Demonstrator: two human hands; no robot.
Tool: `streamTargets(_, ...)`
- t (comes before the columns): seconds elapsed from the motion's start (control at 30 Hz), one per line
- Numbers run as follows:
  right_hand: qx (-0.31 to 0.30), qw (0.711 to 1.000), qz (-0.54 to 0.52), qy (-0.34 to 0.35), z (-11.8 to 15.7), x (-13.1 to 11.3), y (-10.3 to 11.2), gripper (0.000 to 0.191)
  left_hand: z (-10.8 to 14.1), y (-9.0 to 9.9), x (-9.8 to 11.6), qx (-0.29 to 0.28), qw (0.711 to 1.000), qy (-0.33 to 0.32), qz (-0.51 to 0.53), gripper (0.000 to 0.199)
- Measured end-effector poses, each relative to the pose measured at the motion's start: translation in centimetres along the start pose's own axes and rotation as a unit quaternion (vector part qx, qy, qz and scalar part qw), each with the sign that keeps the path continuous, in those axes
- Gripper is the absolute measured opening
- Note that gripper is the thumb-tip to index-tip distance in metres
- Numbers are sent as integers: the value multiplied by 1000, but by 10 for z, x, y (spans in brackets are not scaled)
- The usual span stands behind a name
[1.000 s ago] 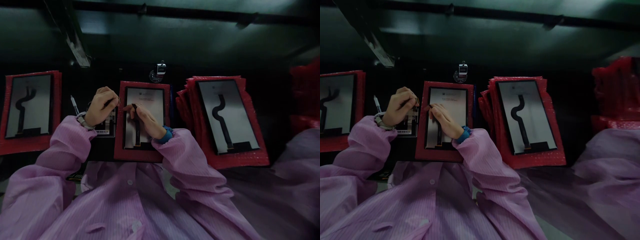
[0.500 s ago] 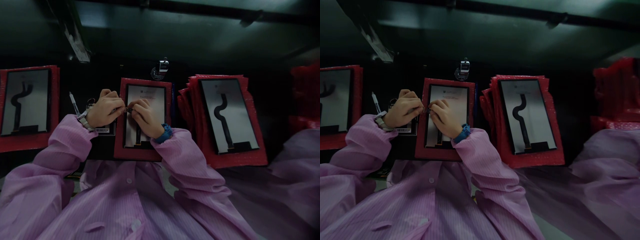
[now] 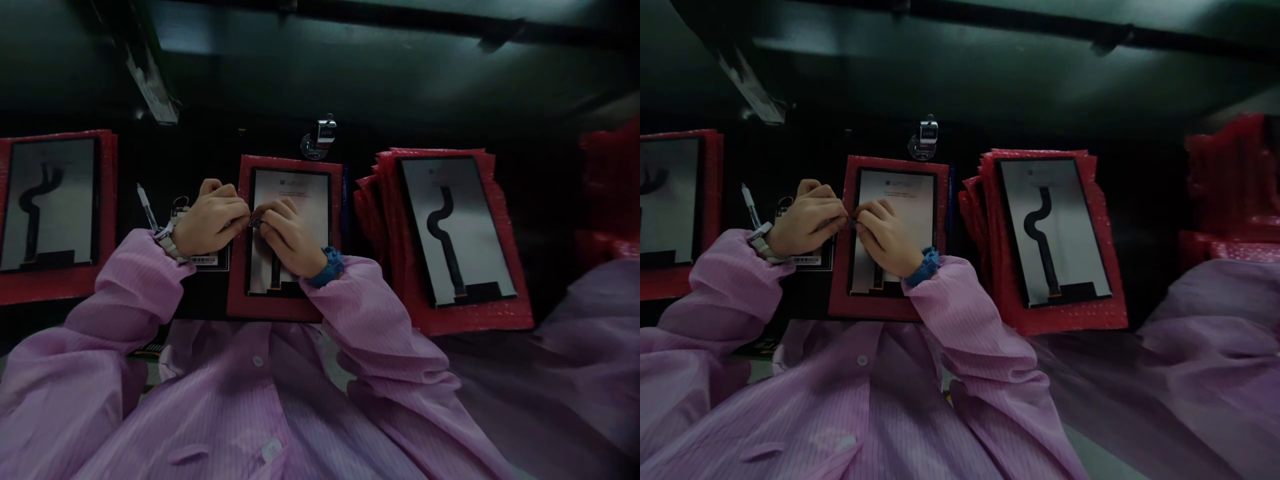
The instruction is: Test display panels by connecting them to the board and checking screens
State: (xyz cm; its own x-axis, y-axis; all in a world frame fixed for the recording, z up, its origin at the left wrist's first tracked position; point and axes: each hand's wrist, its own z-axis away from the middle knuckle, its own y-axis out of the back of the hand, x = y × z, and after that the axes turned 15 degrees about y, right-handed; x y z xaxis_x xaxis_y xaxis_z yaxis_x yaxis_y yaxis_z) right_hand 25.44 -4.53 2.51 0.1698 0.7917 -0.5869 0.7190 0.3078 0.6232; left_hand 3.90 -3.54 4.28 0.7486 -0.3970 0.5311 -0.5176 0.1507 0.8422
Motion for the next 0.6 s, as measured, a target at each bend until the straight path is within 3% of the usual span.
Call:
streamTargets(0.17, 25, 1000, 7, -9, 1, 2, 0, 22, 1, 0, 0, 0, 1000, 9, 22, 26)
streamTargets(0.6, -14, 999, 28, 15, 2, 5, -2, 23, 0, 1, 2, -24, 998, 12, 51, 26)
